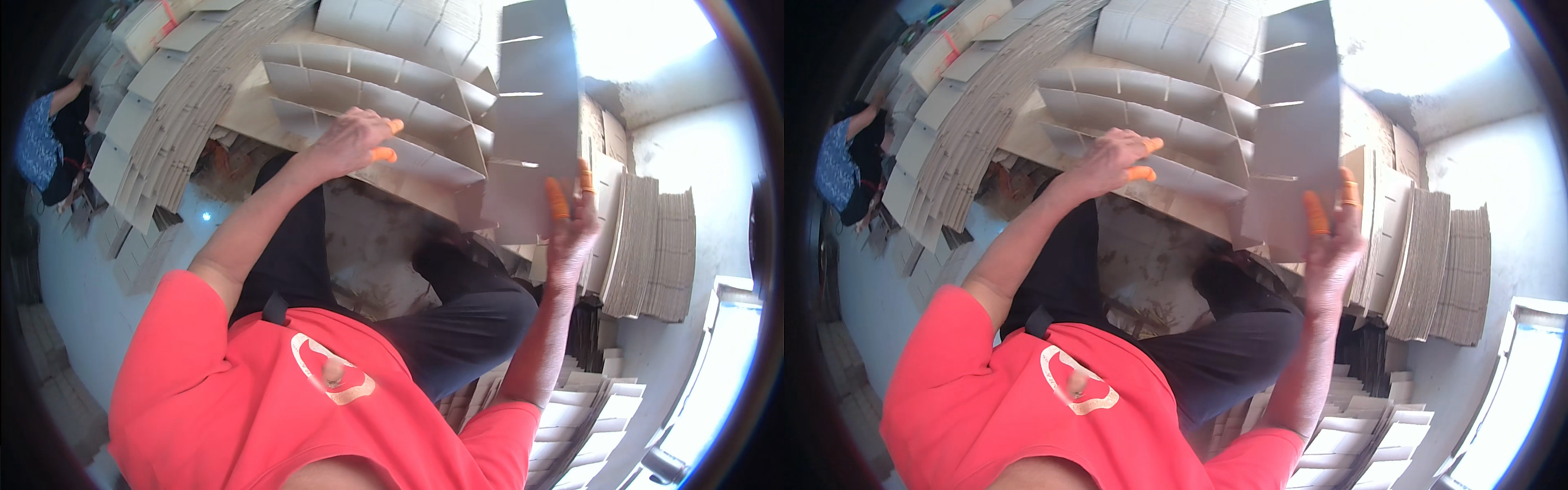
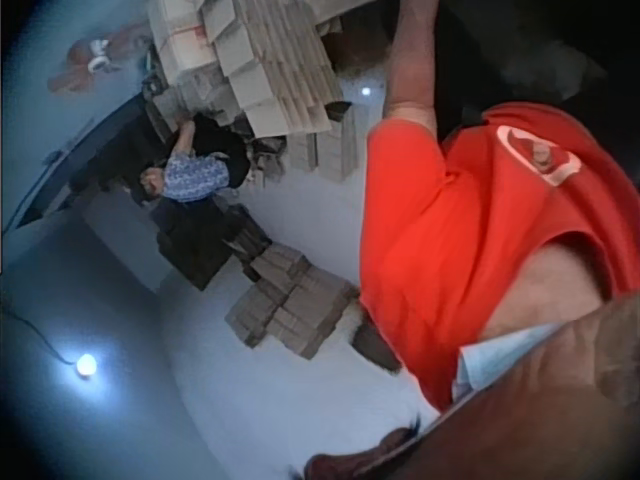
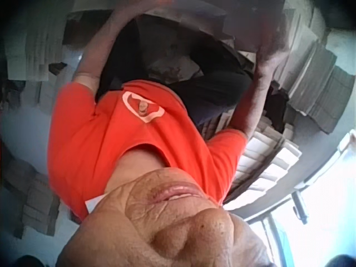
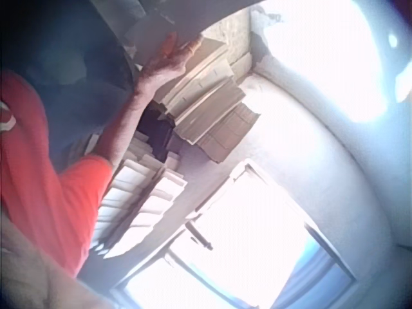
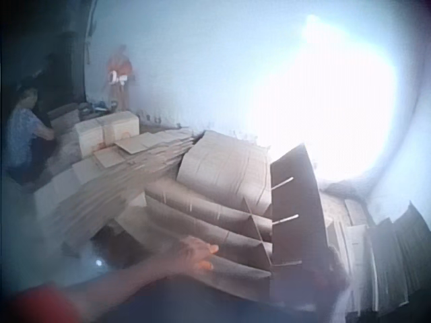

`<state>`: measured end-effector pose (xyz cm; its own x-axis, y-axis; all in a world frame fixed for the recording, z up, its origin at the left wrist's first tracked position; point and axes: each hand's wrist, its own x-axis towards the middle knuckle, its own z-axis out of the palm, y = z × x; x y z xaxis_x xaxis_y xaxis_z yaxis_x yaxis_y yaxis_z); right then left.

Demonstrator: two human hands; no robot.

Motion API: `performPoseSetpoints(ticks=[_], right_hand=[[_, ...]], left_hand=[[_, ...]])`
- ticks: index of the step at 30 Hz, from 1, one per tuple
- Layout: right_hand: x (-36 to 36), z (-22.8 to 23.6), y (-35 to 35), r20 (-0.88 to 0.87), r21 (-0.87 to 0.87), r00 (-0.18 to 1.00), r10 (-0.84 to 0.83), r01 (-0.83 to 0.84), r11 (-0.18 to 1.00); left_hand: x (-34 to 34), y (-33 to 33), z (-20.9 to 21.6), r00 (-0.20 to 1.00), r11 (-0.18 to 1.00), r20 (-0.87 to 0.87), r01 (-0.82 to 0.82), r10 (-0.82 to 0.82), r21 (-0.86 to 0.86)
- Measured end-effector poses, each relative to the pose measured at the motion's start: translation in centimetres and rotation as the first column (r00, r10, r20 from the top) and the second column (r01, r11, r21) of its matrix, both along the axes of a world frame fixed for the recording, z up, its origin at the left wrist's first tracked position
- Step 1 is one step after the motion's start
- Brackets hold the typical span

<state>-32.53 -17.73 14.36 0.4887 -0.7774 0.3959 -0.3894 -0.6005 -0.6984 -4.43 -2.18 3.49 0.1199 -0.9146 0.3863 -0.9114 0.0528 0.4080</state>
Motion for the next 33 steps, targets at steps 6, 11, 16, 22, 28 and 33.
performPoseSetpoints(ticks=[6,11,16,22,28,33], right_hand=[[4.9,-1.8,2.5,-0.181,-0.069,0.974,0.134,-0.149,0.986],[6.6,-3.8,1.9,-0.179,-0.113,0.963,0.203,-0.225,0.968],[7.5,-3.6,1.8,-0.239,-0.109,0.944,0.227,-0.258,0.960],[7.8,-3.3,2.2,-0.296,-0.052,0.933,0.203,-0.228,0.972],[8.4,-4.5,2.0,-0.266,-0.071,0.922,0.279,-0.308,0.949],[9.9,-5.1,1.5,-0.395,0.237,0.841,0.371,-0.297,0.925]], left_hand=[[0.2,-1.1,-3.0,0.998,0.998,-0.053,0.014,-0.017,-0.059],[0.0,-1.2,-3.0,0.997,0.992,-0.071,0.000,-0.009,-0.125],[0.0,-1.3,-2.7,0.997,0.992,-0.075,-0.021,0.012,-0.124],[0.1,-1.7,-3.2,0.988,0.973,-0.152,-0.054,0.020,-0.223],[0.2,-1.8,-3.1,0.995,0.983,-0.099,0.005,-0.023,-0.182],[0.2,-2.1,-3.2,0.991,0.985,-0.135,-0.012,-0.011,-0.172]])
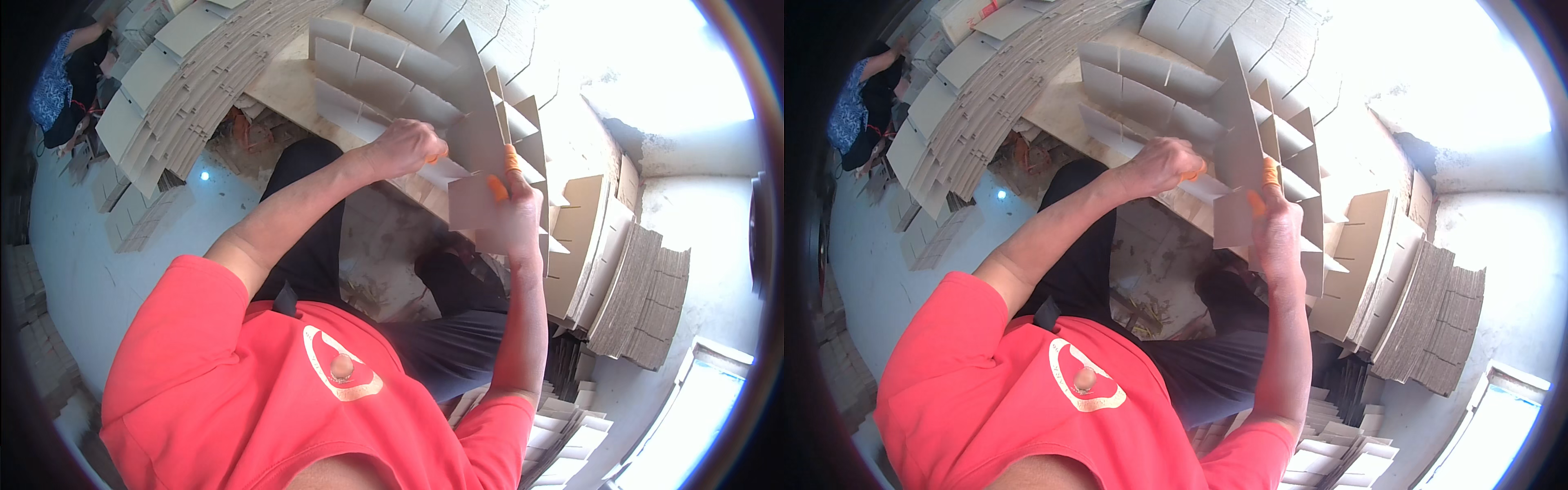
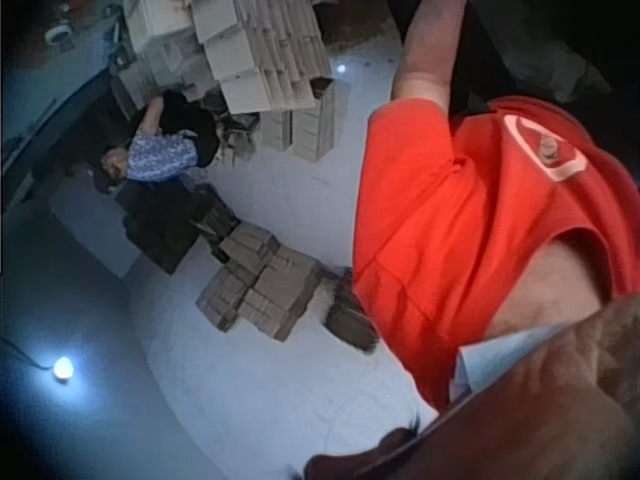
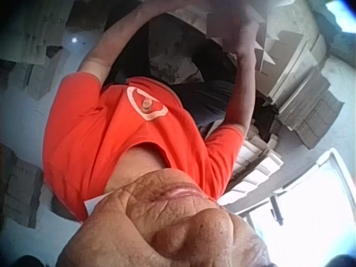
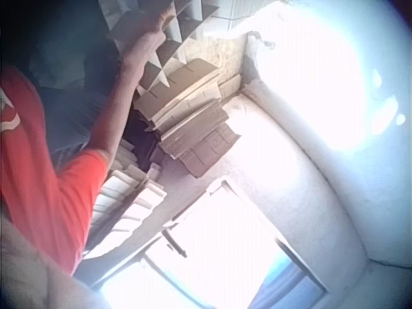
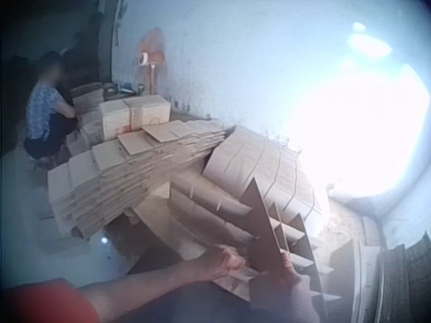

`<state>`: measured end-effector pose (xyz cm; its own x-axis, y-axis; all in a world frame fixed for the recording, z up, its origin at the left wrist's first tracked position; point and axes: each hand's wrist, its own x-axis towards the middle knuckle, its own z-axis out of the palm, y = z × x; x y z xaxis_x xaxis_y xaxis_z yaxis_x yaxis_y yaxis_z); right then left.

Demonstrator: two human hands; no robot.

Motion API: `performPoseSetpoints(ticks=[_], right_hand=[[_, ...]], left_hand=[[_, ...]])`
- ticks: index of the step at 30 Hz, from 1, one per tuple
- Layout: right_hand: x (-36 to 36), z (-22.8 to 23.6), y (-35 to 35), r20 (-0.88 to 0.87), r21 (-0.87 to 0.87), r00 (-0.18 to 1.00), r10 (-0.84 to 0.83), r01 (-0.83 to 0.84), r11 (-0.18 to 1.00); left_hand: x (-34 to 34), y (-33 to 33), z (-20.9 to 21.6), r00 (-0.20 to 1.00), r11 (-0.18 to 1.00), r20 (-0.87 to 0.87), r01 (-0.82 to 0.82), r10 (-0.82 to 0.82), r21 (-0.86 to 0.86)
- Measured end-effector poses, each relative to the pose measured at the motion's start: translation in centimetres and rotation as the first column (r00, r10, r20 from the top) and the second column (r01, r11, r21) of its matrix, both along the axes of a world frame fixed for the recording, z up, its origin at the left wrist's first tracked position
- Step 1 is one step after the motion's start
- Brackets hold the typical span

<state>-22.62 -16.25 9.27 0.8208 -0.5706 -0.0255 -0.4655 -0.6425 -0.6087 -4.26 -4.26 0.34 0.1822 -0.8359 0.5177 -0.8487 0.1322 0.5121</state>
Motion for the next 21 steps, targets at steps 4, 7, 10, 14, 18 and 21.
performPoseSetpoints(ticks=[4,7,10,14,18,21], right_hand=[[0.2,-2.6,-0.3,0.063,-0.015,0.998,0.029,-0.028,0.999],[0.7,-2.7,0.7,0.000,-0.132,1.000,-0.024,0.023,0.991],[0.7,-1.5,2.5,-0.109,-0.269,0.992,-0.060,0.029,0.963],[-0.3,-3.8,3.0,-0.185,-0.326,0.983,0.004,-0.065,0.943],[-1.1,-5.2,2.7,-0.282,-0.290,0.959,-0.013,-0.072,0.954],[-3.0,-3.1,1.2,-0.151,-0.322,0.988,-0.042,-0.009,0.947]], left_hand=[[0.1,-0.8,-0.2,1.000,1.000,-0.012,-0.002,0.002,0.007],[0.1,-0.9,0.0,1.000,0.998,-0.011,-0.015,0.015,0.066],[0.1,-0.3,0.5,1.000,0.996,-0.003,-0.002,0.002,0.086],[-0.8,0.1,0.2,0.995,0.994,0.027,0.091,-0.093,0.054],[-1.1,-0.3,0.2,0.997,0.995,-0.001,0.076,-0.076,0.068],[-0.8,-0.2,1.1,0.993,0.988,0.051,0.099,-0.106,0.119]])
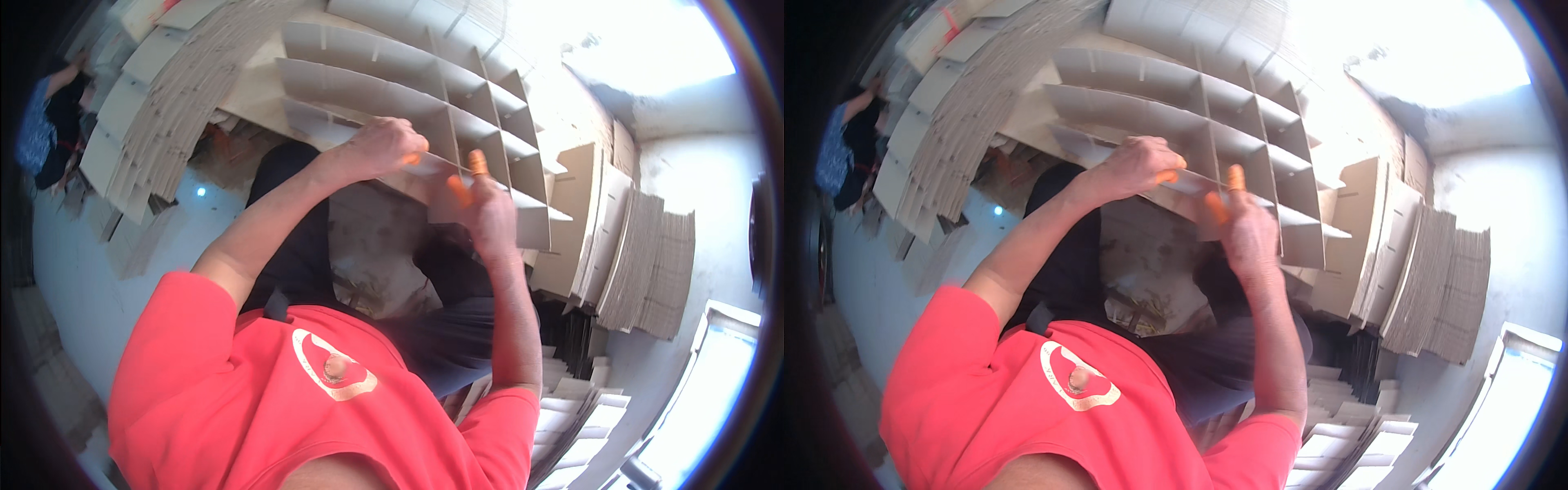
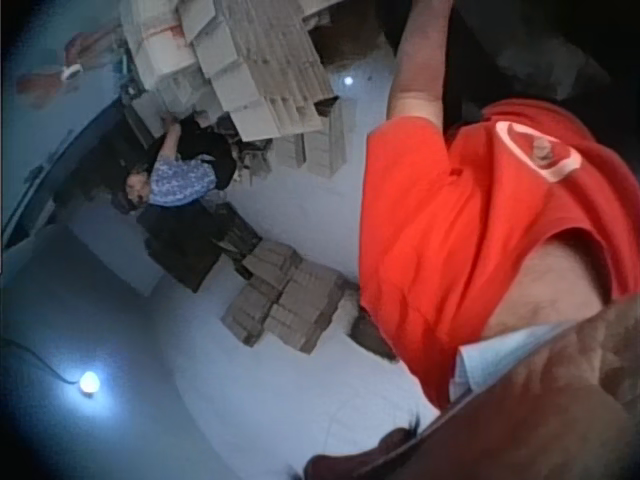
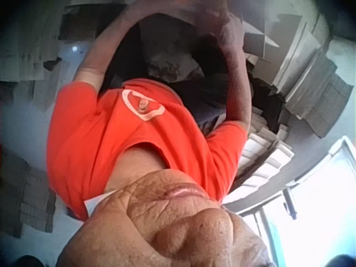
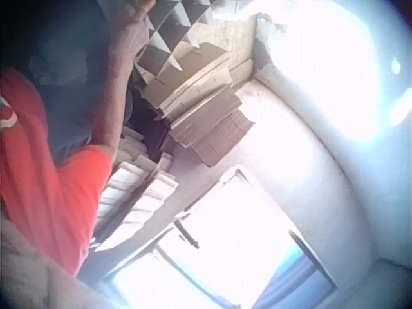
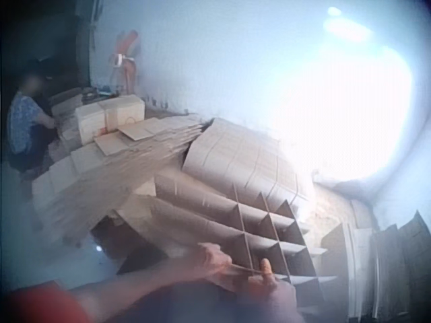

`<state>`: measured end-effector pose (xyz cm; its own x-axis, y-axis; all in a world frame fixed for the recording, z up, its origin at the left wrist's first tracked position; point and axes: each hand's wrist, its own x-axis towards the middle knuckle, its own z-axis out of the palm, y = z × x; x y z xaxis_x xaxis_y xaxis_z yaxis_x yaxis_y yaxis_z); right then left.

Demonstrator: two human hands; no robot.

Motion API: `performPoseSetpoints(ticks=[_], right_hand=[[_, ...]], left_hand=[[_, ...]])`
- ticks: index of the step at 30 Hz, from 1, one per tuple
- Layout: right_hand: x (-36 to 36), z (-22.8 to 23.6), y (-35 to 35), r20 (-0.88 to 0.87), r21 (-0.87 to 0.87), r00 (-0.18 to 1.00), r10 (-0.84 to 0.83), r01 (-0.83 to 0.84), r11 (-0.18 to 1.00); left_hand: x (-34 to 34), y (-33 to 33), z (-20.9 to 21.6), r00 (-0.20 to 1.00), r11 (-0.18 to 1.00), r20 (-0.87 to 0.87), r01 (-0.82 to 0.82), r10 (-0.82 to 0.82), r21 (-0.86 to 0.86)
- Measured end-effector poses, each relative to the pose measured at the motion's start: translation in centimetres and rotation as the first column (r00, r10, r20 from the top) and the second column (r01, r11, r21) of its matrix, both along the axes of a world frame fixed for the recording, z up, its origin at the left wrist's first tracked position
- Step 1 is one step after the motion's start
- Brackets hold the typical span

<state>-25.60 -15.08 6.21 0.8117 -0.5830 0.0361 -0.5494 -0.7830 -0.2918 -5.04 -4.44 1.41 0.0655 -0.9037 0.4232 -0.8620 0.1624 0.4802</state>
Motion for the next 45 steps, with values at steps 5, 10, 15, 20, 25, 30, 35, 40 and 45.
performPoseSetpoints(ticks=[5,10,15,20,25,30,35,40,45], right_hand=[[-9.2,1.8,-9.4,0.285,-0.548,0.920,-0.270,0.388,0.741],[-16.6,0.3,-11.4,-0.119,-0.602,0.745,-0.656,0.472,0.644],[-18.6,-1.9,-13.3,-0.116,-0.555,0.816,-0.567,0.420,0.718],[-19.9,-2.3,-14.9,0.117,-0.503,0.813,-0.571,0.544,0.672],[-18.6,-0.3,-14.4,0.267,-0.375,0.728,-0.631,0.682,0.628],[-18.1,1.8,-13.9,0.399,-0.360,0.668,-0.628,0.744,0.563],[-14.2,6.6,-12.2,0.635,-0.310,0.614,-0.468,0.758,0.574],[-5.5,10.8,-6.6,0.708,-0.126,0.671,-0.222,0.428,0.895],[1.7,10.1,-1.4,0.576,0.045,0.809,-0.118,0.113,0.993]], left_hand=[[-0.3,1.4,1.3,0.999,0.991,-0.014,-0.031,0.030,-0.131],[-0.6,2.1,1.6,0.999,0.992,0.018,-0.045,0.048,-0.118],[-0.3,2.6,1.7,0.997,0.996,0.058,-0.043,0.047,-0.075],[-0.2,2.9,1.8,0.997,0.996,0.057,-0.056,0.060,-0.071],[0.1,3.4,2.3,0.992,0.990,0.063,-0.103,0.110,-0.097],[1.0,4.3,2.3,0.987,0.982,0.067,-0.138,0.148,-0.131],[2.0,5.3,2.2,0.979,0.973,0.072,-0.179,0.191,-0.145],[3.0,6.2,0.9,0.975,0.978,0.094,-0.193,0.201,-0.081],[3.6,5.6,-1.3,0.985,0.983,0.002,-0.172,0.173,-0.061]])
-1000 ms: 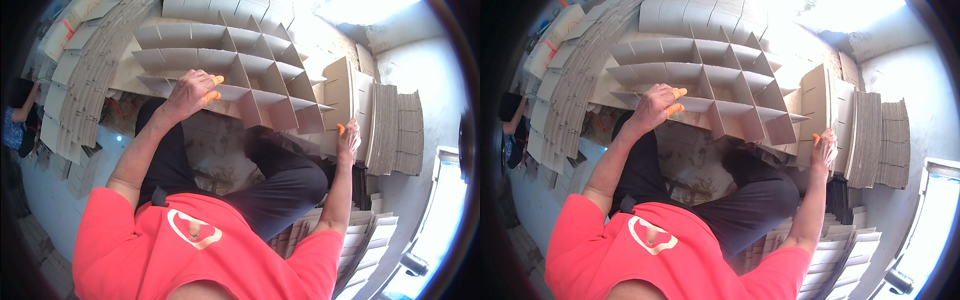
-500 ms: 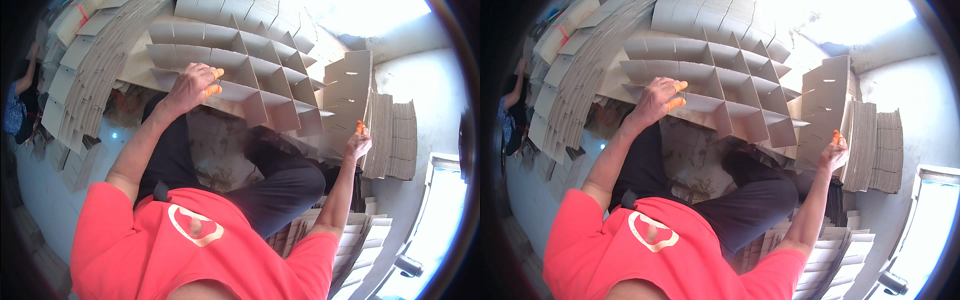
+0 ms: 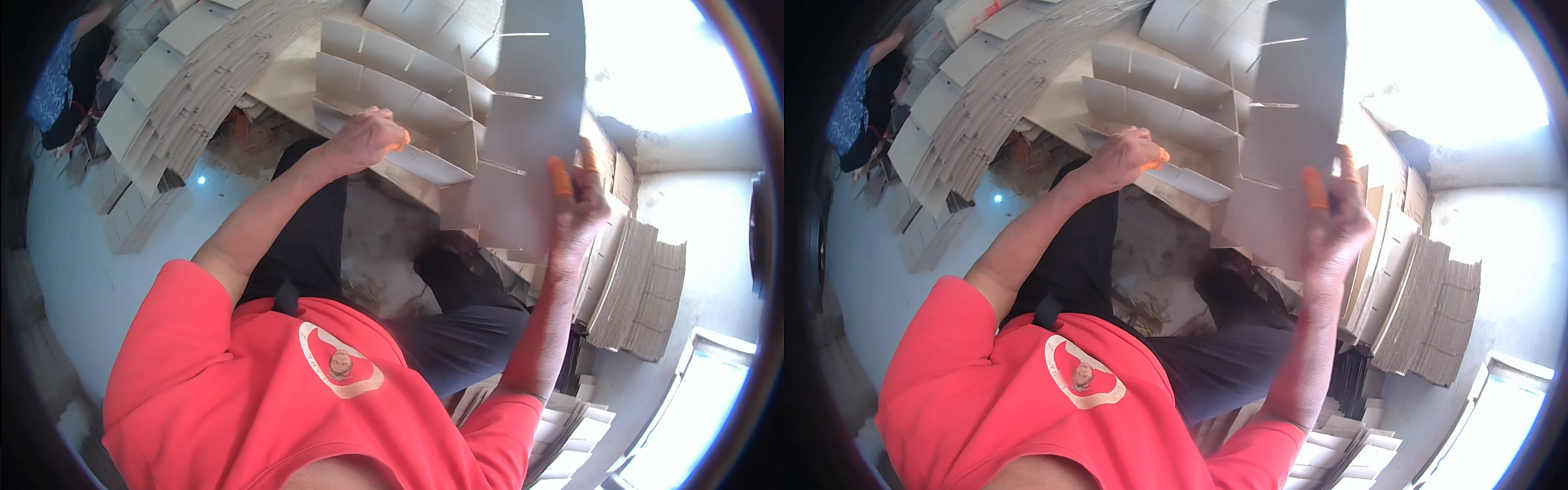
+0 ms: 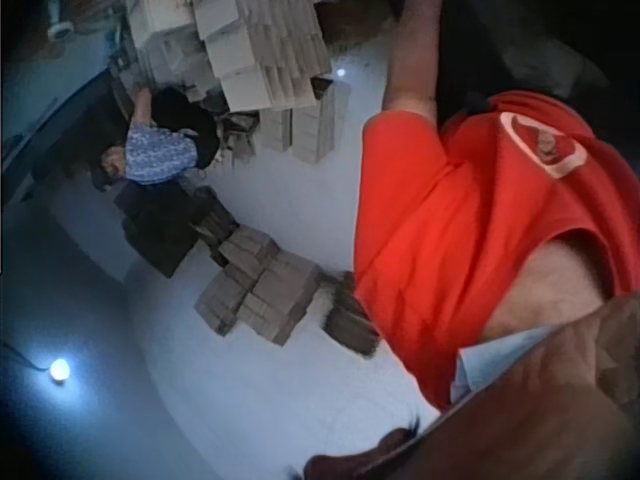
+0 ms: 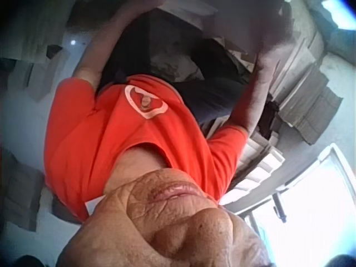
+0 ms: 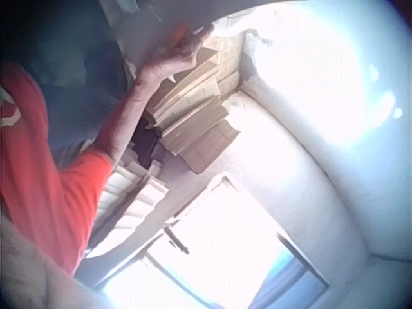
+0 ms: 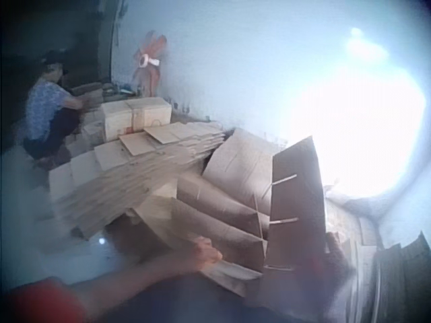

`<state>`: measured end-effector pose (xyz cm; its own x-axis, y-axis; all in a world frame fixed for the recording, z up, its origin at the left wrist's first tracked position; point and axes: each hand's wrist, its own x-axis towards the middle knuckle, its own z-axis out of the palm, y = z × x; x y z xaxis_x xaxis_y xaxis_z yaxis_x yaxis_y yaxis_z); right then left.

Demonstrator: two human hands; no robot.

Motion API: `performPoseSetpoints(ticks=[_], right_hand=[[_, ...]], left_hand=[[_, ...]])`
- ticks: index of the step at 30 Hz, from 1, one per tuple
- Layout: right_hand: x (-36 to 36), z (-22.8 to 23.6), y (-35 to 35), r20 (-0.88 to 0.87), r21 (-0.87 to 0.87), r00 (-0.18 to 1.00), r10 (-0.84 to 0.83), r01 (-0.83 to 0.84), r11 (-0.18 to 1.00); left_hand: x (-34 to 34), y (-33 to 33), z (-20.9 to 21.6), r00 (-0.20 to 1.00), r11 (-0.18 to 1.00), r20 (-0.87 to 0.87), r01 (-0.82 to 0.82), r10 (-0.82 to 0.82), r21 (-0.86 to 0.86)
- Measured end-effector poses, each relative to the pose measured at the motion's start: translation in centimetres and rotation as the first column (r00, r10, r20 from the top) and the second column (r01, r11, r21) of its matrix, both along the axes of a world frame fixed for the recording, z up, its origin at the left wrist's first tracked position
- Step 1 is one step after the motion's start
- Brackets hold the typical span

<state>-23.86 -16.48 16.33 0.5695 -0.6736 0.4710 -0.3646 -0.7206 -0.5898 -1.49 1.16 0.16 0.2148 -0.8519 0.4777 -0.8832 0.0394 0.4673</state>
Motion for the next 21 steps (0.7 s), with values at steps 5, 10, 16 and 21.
performPoseSetpoints(ticks=[5,10,16,21], right_hand=[[4.3,-2.6,1.8,-0.029,0.135,0.976,0.217,-0.211,0.968],[6.5,-3.2,1.9,-0.075,0.086,0.969,0.235,-0.228,0.970],[7.3,-3.1,1.8,-0.115,0.149,0.966,0.232,-0.214,0.965],[8.1,-2.8,2.0,-0.123,0.152,0.968,0.219,-0.200,0.968]], left_hand=[[-0.3,-0.2,0.0,0.998,0.996,0.061,-0.004,0.010,-0.092],[-0.2,-0.3,0.3,0.998,0.996,0.066,0.023,-0.017,-0.082],[-0.2,-0.5,0.2,0.999,0.997,0.034,0.015,-0.012,-0.079],[0.0,-0.7,0.0,1.000,0.997,0.019,0.011,-0.010,-0.081]])
